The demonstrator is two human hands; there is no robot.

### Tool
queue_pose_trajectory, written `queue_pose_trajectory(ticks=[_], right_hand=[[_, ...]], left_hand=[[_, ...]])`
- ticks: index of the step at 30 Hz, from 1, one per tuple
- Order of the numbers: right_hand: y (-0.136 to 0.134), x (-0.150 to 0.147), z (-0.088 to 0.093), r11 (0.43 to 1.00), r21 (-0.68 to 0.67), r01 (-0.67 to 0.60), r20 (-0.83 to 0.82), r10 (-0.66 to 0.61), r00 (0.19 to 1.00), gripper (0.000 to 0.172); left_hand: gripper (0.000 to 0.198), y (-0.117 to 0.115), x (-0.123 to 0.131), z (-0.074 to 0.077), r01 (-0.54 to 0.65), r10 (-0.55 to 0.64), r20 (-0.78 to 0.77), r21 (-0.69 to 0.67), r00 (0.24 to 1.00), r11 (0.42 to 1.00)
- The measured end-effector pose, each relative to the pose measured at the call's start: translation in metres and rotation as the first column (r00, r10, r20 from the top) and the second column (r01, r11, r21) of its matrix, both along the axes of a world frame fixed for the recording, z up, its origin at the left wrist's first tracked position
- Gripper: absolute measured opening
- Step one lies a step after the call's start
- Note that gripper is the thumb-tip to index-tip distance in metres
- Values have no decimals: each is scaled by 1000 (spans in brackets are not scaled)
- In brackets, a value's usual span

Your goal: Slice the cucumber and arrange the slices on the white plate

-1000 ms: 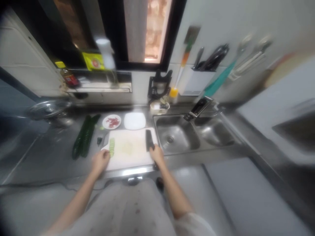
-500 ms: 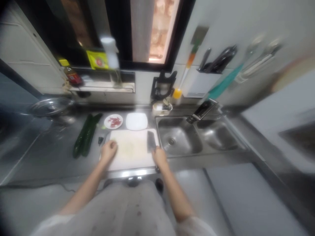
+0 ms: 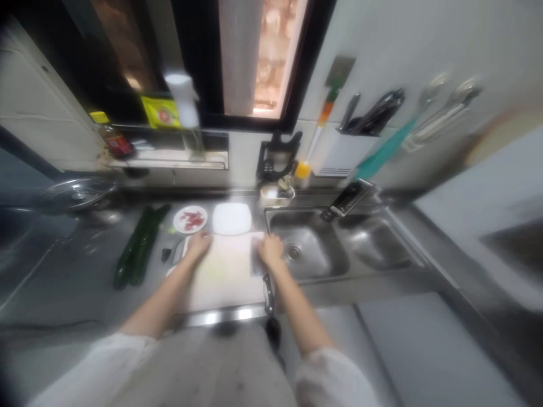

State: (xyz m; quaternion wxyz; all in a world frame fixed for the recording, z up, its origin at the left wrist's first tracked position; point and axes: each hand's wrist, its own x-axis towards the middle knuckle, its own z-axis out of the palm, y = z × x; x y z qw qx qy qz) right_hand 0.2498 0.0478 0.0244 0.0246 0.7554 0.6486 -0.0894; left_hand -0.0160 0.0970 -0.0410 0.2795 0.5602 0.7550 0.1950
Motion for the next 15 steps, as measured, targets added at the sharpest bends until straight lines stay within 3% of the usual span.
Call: queue_pose_trajectory(ticks=[6,15], right_hand=[[68,-19,-17,999,-30,-23,-33,22,999,36],[91,-36,-42,988,-98,121,-111,-132,985,43]], left_hand=[[31,20,10,-5,18,-17,6,-62,1000,998],[17,34,21,-5,28,-21,70,-107,997,994]])
